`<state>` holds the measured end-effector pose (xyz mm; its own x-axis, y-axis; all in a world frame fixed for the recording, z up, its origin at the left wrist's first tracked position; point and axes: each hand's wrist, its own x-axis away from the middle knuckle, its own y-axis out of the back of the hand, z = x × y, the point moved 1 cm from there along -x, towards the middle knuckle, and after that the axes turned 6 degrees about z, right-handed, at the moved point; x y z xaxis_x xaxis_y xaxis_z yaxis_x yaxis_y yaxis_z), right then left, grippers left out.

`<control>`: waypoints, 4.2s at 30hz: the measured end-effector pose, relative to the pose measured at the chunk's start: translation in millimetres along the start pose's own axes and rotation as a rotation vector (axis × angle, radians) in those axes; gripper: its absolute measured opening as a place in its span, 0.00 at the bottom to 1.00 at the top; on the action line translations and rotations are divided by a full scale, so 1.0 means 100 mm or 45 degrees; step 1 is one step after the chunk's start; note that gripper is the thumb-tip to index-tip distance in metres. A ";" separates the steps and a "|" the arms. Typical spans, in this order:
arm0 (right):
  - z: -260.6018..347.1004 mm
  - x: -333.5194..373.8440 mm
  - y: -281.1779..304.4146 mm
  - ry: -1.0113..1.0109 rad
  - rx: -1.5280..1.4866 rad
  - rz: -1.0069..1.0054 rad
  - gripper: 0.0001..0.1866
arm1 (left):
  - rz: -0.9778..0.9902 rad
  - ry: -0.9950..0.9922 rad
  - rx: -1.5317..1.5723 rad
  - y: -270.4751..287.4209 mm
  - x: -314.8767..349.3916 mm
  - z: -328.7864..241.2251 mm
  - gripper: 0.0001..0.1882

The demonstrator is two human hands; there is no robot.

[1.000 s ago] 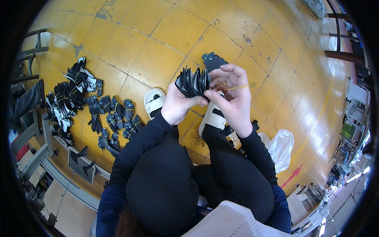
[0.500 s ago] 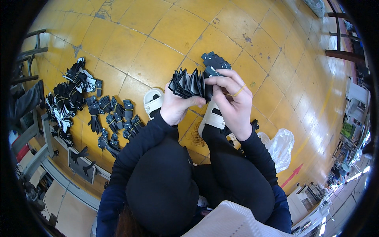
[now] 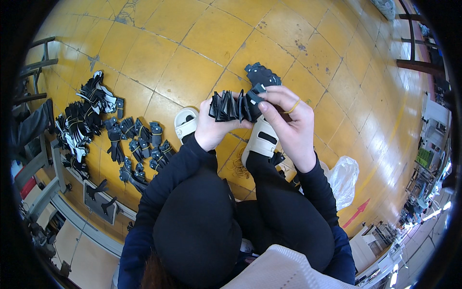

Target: The person sits on the floor and repeatedly picks up, aligns, and stacks black gloves into neat bundles. They occasionally place bundles aside and continue gathering more gloves from the surrounding pile.

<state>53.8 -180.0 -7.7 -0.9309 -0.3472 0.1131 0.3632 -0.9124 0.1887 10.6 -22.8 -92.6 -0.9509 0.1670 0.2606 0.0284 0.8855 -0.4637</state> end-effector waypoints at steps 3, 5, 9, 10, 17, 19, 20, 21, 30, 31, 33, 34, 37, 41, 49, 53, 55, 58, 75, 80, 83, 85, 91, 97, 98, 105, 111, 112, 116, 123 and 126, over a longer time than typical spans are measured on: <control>0.01 0.00 -0.05 0.052 0.041 -0.019 0.05 | 0.040 0.030 0.098 0.00 0.02 -0.02 0.27; 0.03 0.00 -0.05 0.249 0.289 0.038 0.07 | 0.019 -0.028 0.062 0.02 0.04 0.02 0.27; 0.03 0.02 -0.03 0.184 0.182 0.044 0.08 | 0.004 -0.191 -0.501 -0.05 0.01 -0.21 0.25; 0.04 0.03 -0.01 0.147 0.194 0.110 0.08 | 0.004 -0.279 -0.444 -0.05 0.01 -0.20 0.24; 0.08 0.00 0.04 0.057 -0.024 0.126 0.14 | 0.082 -0.155 -0.418 -0.02 0.04 -0.24 0.26; 0.08 -0.01 0.05 0.188 0.104 0.178 0.17 | 0.154 -0.158 -0.440 -0.01 0.04 -0.24 0.27; 0.11 -0.01 0.10 0.285 0.240 0.273 0.19 | 0.178 -0.119 -0.426 -0.01 0.05 -0.25 0.27; 0.13 -0.02 0.09 0.325 0.307 0.310 0.19 | 0.202 -0.080 -0.416 -0.01 0.06 -0.27 0.28; 0.11 -0.02 0.11 0.278 0.406 0.269 0.05 | 0.226 0.039 -0.193 -0.04 0.02 -0.22 0.33; 0.10 -0.02 0.11 0.253 0.373 0.244 0.04 | 0.208 0.062 -0.164 -0.05 0.02 -0.22 0.32; 0.16 -0.01 0.03 0.203 0.419 0.178 0.05 | 0.172 0.106 -0.105 -0.07 0.00 -0.20 0.31; 0.18 -0.01 0.01 0.177 0.442 0.146 0.06 | 0.147 0.062 -0.098 -0.08 -0.01 -0.18 0.28; 0.08 -0.03 0.00 0.270 0.532 0.127 0.09 | 0.196 0.122 -0.102 -0.09 0.00 -0.22 0.26; 0.04 -0.04 0.00 0.108 0.387 0.089 0.06 | 0.295 0.039 0.035 0.03 -0.01 -0.06 0.26; 0.01 -0.02 -0.03 0.088 0.416 0.039 0.03 | 0.312 0.160 0.393 -0.12 0.03 -0.21 0.28; 0.02 -0.02 -0.01 0.128 0.328 0.031 0.03 | 0.349 0.093 0.319 -0.10 0.04 -0.18 0.27; 0.04 -0.02 0.01 0.144 0.307 0.053 0.05 | 0.349 0.110 0.284 -0.06 0.04 -0.14 0.28; 0.04 -0.03 0.07 0.148 0.263 0.134 0.07 | 0.364 0.033 0.067 -0.08 0.03 -0.20 0.30; 0.02 0.01 0.05 0.132 0.185 0.053 0.05 | 0.263 -0.288 -0.654 -0.11 -0.02 -0.33 0.33; 0.15 0.02 -0.02 0.131 0.386 0.069 0.07 | 0.245 -0.296 -0.674 -0.07 -0.01 -0.31 0.35; 0.11 0.02 -0.02 0.098 0.280 0.071 0.09 | 0.239 -0.309 -0.690 -0.08 0.00 -0.35 0.35; 0.07 0.01 -0.05 0.145 0.188 -0.019 0.12 | 0.244 -0.304 -0.690 -0.09 0.00 -0.37 0.35; 0.11 0.01 -0.06 0.460 0.483 0.080 0.16 | 0.239 -0.416 -0.684 -0.08 -0.01 -0.35 0.35; 0.11 0.02 -0.06 0.349 0.436 0.085 0.12 | 0.243 -0.283 -0.660 -0.07 0.00 -0.34 0.34; 0.10 0.02 -0.06 0.329 0.435 0.086 0.10 | 0.240 -0.279 -0.645 -0.07 0.00 -0.33 0.34; 0.04 0.01 -0.04 0.237 0.418 0.080 0.08 | 0.239 -0.278 -0.681 -0.07 -0.02 -0.29 0.34; 0.04 0.02 -0.08 0.152 0.455 0.082 0.11 | 0.183 -0.365 -0.803 -0.07 -0.03 -0.26 0.33; 0.03 0.02 -0.08 0.146 0.447 0.089 0.11 | 0.174 -0.378 -0.818 -0.07 -0.03 -0.27 0.33; -0.02 -0.01 -0.11 0.157 0.420 0.034 0.10 | 0.123 -0.324 -0.824 -0.07 -0.03 -0.30 0.33; -0.10 -0.24 -0.28 0.232 0.467 0.335 0.19 | -0.143 -0.399 -0.960 0.10 -0.05 -0.16 0.34; -0.21 -0.37 -0.48 0.321 0.511 0.465 0.28 | -0.237 -0.341 -1.033 0.11 0.01 -0.17 0.36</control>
<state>69.9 -128.4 -41.5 -0.7058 -0.7083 0.0145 0.6014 -0.5882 0.5407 15.7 -5.2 -83.1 -0.9995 -0.0280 0.0168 -0.0206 0.9405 0.3391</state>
